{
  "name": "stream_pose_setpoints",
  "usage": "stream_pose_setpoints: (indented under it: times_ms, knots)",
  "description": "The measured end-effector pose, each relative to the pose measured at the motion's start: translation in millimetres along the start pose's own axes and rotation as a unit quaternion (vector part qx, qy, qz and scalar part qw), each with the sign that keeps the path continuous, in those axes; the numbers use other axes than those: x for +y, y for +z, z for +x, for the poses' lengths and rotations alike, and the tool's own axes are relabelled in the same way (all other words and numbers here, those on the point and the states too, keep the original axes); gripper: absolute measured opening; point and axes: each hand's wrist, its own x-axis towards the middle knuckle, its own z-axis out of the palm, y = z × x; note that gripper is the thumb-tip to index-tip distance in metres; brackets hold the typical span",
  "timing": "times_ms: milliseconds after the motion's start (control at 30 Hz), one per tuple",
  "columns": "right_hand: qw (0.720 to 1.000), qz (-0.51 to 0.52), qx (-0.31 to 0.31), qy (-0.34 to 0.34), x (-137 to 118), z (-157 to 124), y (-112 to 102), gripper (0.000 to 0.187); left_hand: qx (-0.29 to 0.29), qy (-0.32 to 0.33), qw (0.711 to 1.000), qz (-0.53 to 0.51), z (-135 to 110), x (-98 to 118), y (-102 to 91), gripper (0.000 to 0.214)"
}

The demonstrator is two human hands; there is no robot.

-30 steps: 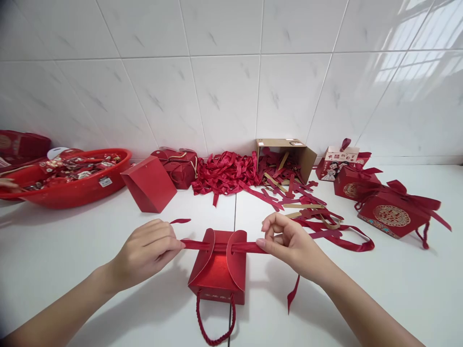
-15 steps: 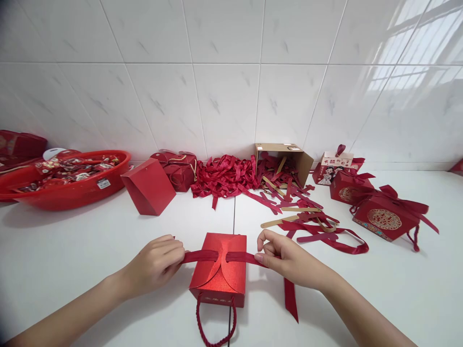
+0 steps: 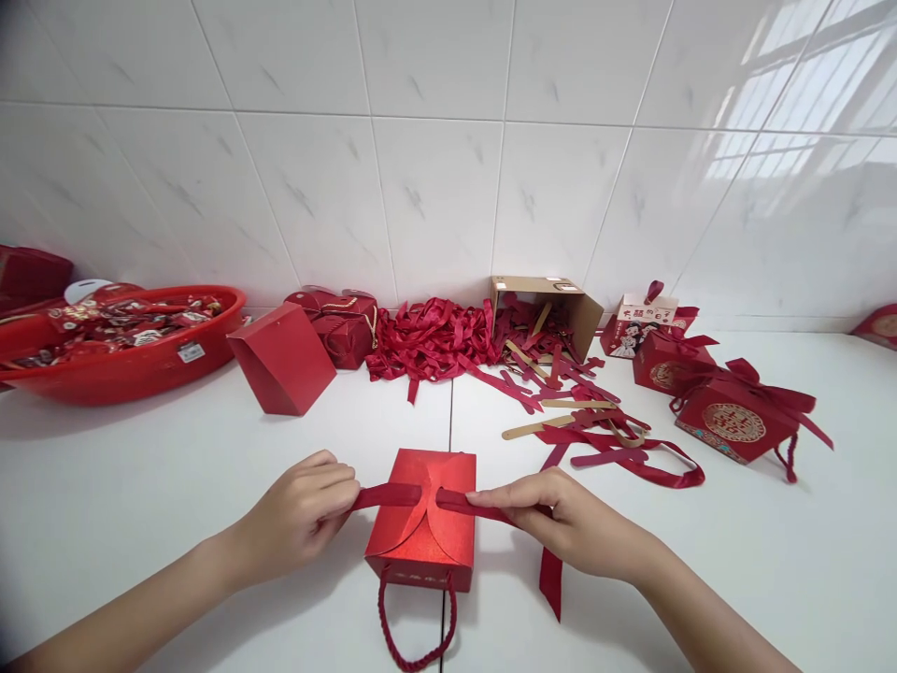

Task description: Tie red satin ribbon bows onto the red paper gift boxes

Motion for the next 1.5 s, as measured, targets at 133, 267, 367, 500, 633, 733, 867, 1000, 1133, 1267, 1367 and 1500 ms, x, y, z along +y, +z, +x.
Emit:
stream_pose_setpoints:
  times_ms: [133,267,367,500,633,733,867,1000,1133,1267,1367,1500]
  knots:
    - [0.999,0.039,0.026,-0.02,20,6,5,0.029,0.023,0.001,0.999,-0.025,0,1,12.3,0.026]
    - [0.996,0.034,0.082,-0.008,26,4,9,0.029,0.024,-0.04,0.995,-0.092,0,0,9.6,0.034]
    - [0.994,-0.043,0.1,0.033,20,-6,10,0.033,0.022,-0.088,0.991,-0.098,-9,-7,-2.6,0.042]
    - [0.95,-0.219,0.204,0.083,12,-27,15,0.041,-0.014,-0.101,0.994,-0.045,-23,-9,-22.4,0.038]
    - [0.967,-0.202,0.118,0.105,0,-37,34,0.025,-0.139,-0.079,0.985,-0.067,-23,17,-33.1,0.018]
    - [0.969,-0.199,0.042,0.138,0,-34,52,0.029,-0.199,-0.122,0.97,-0.066,-23,43,-27.5,0.019]
    - [0.963,-0.152,0.08,0.209,13,-26,64,0.048,-0.21,-0.292,0.922,-0.142,-26,49,-11.9,0.048]
    - [0.929,0.211,0.192,0.236,13,-26,60,0.056,-0.139,-0.439,0.717,-0.523,-20,37,-9.5,0.052]
    - [0.762,0.545,0.278,0.211,11,-26,51,0.032,0.108,-0.536,0.416,-0.726,-6,33,-13.3,0.029]
    - [0.706,0.605,0.325,0.174,21,-22,43,0.013,0.221,-0.563,0.308,-0.734,-2,33,-8.7,0.014]
    - [0.715,0.583,0.359,0.14,24,-22,38,0.009,0.242,-0.565,0.308,-0.726,-5,32,-8.3,0.013]
    - [0.699,0.58,0.401,0.116,15,-24,30,0.013,0.328,-0.514,0.428,-0.667,-5,24,-24.7,0.013]
